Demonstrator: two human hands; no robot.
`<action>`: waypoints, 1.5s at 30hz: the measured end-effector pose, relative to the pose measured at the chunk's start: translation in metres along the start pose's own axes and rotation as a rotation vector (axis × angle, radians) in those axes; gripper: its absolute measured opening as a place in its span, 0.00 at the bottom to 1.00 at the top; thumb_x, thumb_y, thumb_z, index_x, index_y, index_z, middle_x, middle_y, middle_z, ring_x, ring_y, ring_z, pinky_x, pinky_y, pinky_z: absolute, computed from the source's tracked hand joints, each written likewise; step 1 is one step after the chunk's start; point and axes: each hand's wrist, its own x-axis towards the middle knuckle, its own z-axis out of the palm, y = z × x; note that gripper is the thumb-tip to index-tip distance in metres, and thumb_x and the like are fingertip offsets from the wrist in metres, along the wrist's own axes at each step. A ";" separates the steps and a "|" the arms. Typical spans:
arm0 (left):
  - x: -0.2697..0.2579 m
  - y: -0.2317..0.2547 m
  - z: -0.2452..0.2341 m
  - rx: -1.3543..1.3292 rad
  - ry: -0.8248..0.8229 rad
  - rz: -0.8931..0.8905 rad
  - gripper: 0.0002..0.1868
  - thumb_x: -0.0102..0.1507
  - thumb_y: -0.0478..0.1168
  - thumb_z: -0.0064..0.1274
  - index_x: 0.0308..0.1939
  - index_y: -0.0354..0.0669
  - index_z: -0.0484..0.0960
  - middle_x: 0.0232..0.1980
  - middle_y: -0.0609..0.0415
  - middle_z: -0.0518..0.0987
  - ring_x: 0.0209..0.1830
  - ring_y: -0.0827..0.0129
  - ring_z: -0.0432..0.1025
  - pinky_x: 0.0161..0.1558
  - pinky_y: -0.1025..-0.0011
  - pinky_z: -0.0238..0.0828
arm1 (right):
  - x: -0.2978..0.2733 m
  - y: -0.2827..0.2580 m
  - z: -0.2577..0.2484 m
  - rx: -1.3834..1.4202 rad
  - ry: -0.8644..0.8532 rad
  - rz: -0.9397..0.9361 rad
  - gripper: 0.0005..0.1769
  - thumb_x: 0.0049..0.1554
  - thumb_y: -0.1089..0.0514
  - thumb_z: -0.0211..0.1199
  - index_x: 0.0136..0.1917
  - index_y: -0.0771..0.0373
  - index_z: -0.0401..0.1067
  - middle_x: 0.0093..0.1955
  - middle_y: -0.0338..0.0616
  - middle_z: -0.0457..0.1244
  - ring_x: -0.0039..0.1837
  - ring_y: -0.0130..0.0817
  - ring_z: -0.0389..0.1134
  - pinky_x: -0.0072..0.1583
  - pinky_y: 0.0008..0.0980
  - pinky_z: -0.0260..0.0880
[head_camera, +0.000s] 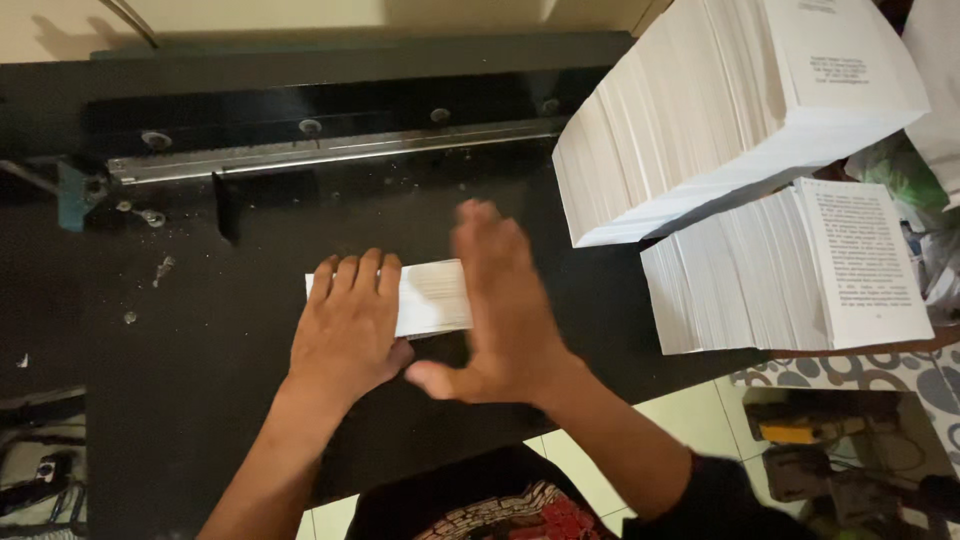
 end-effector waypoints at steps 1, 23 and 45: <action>-0.001 -0.003 0.007 -0.008 0.055 0.005 0.52 0.51 0.56 0.67 0.70 0.31 0.63 0.63 0.36 0.72 0.68 0.48 0.66 0.73 0.51 0.47 | 0.003 -0.004 0.010 -0.136 -0.008 -0.083 0.69 0.54 0.21 0.56 0.85 0.69 0.32 0.87 0.62 0.33 0.87 0.58 0.32 0.82 0.57 0.27; -0.007 -0.019 -0.028 -0.063 -0.164 0.038 0.52 0.47 0.42 0.70 0.70 0.24 0.62 0.59 0.35 0.78 0.65 0.47 0.70 0.78 0.49 0.33 | 0.023 0.000 0.010 -0.314 -0.542 0.044 0.57 0.44 0.39 0.61 0.75 0.79 0.54 0.66 0.67 0.61 0.70 0.63 0.63 0.79 0.66 0.32; -0.029 -0.087 0.057 -1.148 0.358 -0.073 0.44 0.36 0.31 0.77 0.58 0.35 0.80 0.49 0.40 0.85 0.58 0.51 0.76 0.65 0.48 0.63 | 0.025 0.033 0.019 -0.242 -0.477 0.037 0.46 0.45 0.39 0.68 0.68 0.70 0.63 0.56 0.62 0.66 0.60 0.57 0.70 0.77 0.61 0.46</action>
